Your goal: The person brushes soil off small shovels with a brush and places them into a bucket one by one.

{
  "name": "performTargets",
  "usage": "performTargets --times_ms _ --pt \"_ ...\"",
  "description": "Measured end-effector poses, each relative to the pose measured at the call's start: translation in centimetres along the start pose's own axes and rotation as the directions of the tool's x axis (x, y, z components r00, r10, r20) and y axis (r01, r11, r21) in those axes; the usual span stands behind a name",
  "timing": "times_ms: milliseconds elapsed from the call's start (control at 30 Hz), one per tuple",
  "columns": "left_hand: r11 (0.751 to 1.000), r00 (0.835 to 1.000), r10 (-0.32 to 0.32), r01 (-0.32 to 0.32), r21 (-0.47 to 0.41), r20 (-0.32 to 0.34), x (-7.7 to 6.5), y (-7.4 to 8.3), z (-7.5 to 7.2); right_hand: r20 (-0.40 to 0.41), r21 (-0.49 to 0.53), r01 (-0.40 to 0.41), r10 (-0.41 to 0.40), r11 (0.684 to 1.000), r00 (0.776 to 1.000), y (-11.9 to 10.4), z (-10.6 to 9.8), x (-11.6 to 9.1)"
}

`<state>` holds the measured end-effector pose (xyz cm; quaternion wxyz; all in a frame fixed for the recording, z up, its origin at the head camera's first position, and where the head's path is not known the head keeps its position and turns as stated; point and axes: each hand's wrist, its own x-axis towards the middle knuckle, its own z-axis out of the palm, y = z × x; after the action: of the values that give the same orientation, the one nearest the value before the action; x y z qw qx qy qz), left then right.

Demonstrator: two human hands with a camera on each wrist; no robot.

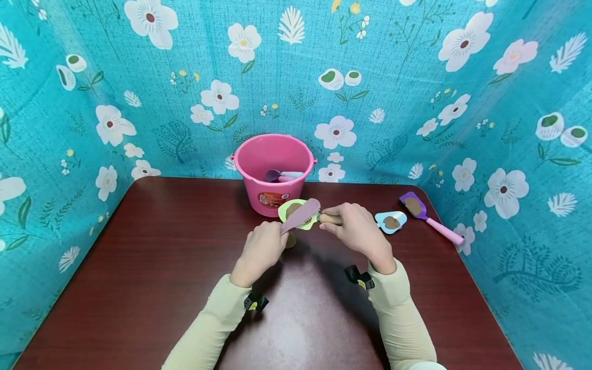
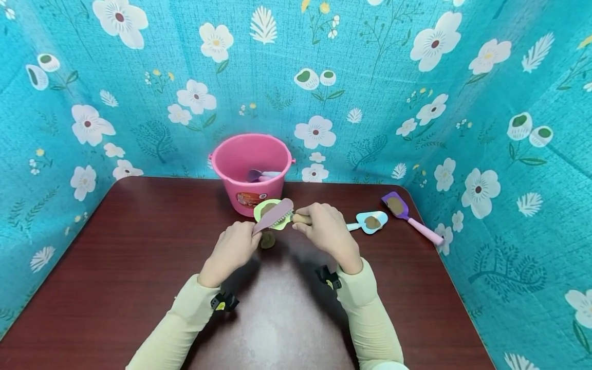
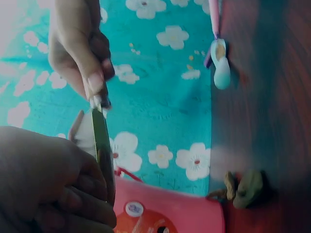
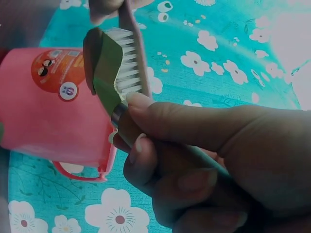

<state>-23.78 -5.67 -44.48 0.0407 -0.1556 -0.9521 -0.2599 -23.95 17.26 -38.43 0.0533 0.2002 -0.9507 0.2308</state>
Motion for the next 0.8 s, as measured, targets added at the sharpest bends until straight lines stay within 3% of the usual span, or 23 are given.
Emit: performTargets --times_ms 333,533,667,800 --pt "0.996 0.997 -0.043 0.048 0.074 -0.068 0.4 -1.8 -0.2 0.017 0.004 -0.011 0.011 1.000 1.000 0.0 -0.1 0.0" --pt "0.994 0.992 -0.071 0.078 0.074 -0.100 0.6 -2.9 -1.0 0.012 -0.005 -0.006 0.006 1.000 1.000 0.0 -0.1 0.0" --pt "0.999 0.993 -0.039 0.043 0.033 -0.109 0.2 -2.2 -1.5 -0.004 -0.016 -0.033 0.033 0.999 0.999 0.1 -0.1 -0.1" --pt "0.999 0.993 0.044 -0.040 0.036 -0.105 -0.3 -0.3 -0.9 -0.013 -0.006 -0.025 0.025 1.000 1.000 0.1 -0.1 -0.2"
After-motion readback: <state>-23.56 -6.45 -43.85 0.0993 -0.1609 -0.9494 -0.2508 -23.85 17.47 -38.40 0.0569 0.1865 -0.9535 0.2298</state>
